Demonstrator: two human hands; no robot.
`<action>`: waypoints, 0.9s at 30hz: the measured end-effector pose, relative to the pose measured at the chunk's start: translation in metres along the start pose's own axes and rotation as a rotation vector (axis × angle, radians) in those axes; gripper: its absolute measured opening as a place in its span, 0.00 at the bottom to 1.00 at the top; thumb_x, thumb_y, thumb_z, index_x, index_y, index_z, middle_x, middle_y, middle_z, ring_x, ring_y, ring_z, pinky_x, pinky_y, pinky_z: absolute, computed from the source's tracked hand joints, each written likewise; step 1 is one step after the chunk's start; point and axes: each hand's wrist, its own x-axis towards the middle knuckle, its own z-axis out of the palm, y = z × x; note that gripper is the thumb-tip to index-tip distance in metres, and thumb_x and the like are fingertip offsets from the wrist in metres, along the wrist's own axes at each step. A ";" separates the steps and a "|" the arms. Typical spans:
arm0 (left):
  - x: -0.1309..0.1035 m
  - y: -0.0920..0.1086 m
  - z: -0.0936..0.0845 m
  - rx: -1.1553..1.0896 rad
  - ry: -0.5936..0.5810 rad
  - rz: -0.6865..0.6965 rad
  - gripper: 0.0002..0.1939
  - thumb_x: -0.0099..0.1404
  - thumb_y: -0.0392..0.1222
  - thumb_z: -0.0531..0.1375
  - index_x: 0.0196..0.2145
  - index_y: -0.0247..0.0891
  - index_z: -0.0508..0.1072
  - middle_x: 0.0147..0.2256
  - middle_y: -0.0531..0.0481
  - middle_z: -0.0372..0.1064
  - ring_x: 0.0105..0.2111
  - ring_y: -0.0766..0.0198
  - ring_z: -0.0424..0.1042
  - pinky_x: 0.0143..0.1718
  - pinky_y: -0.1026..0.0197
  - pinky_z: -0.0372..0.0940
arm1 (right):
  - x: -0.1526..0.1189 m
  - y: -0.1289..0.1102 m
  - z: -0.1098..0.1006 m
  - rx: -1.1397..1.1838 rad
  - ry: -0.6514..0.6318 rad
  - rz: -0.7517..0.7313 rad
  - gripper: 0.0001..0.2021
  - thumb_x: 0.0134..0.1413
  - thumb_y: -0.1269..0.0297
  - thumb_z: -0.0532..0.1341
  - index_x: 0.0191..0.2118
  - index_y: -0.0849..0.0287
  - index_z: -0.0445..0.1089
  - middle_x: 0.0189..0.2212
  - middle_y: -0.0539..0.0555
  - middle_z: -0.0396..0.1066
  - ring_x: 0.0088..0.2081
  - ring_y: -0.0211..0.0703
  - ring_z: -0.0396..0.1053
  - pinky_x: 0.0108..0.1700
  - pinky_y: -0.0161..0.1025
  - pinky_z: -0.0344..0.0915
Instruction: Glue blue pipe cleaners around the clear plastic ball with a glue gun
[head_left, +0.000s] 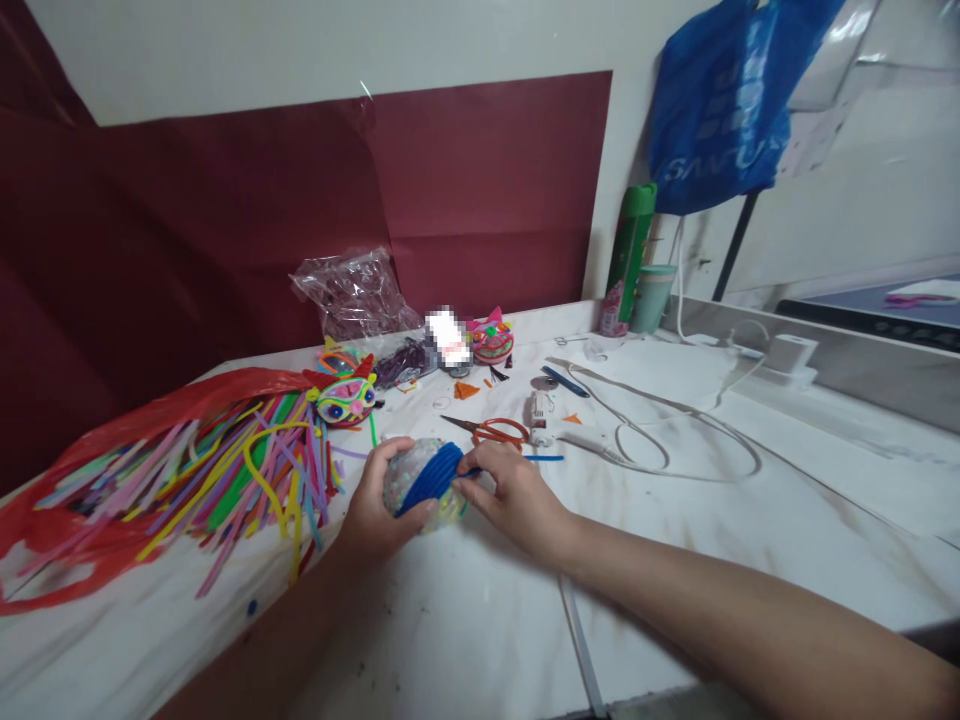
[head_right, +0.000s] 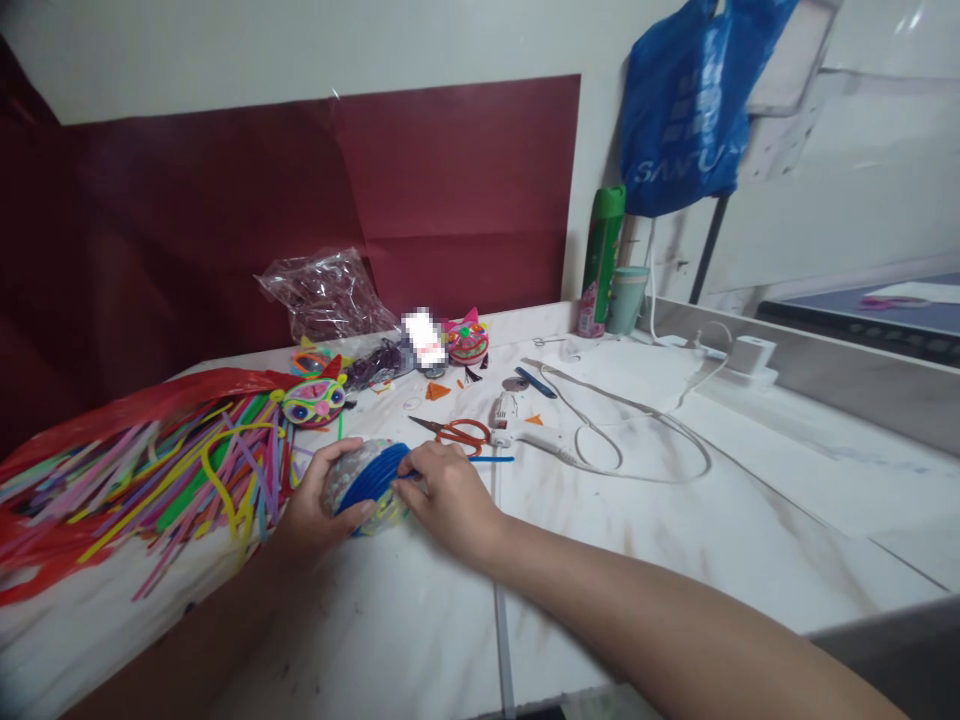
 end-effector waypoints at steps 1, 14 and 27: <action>0.000 0.000 0.000 0.002 0.006 0.006 0.33 0.50 0.47 0.66 0.52 0.40 0.62 0.53 0.40 0.62 0.53 0.47 0.63 0.53 0.47 0.58 | 0.000 0.000 0.000 -0.004 -0.003 -0.001 0.06 0.51 0.75 0.64 0.33 0.58 0.69 0.31 0.54 0.74 0.35 0.45 0.71 0.40 0.42 0.65; 0.001 0.016 0.003 0.131 0.055 -0.003 0.30 0.48 0.45 0.65 0.49 0.41 0.64 0.45 0.45 0.64 0.48 0.50 0.66 0.50 0.48 0.60 | -0.002 -0.005 0.002 -0.037 0.002 -0.043 0.07 0.49 0.75 0.65 0.33 0.57 0.68 0.31 0.53 0.72 0.36 0.45 0.70 0.40 0.41 0.63; 0.001 0.022 -0.002 0.086 0.035 0.018 0.28 0.47 0.42 0.64 0.47 0.40 0.64 0.47 0.44 0.62 0.51 0.49 0.63 0.54 0.47 0.58 | -0.004 -0.001 0.001 -0.024 -0.016 -0.041 0.05 0.48 0.74 0.63 0.33 0.58 0.69 0.31 0.54 0.74 0.36 0.46 0.70 0.40 0.42 0.63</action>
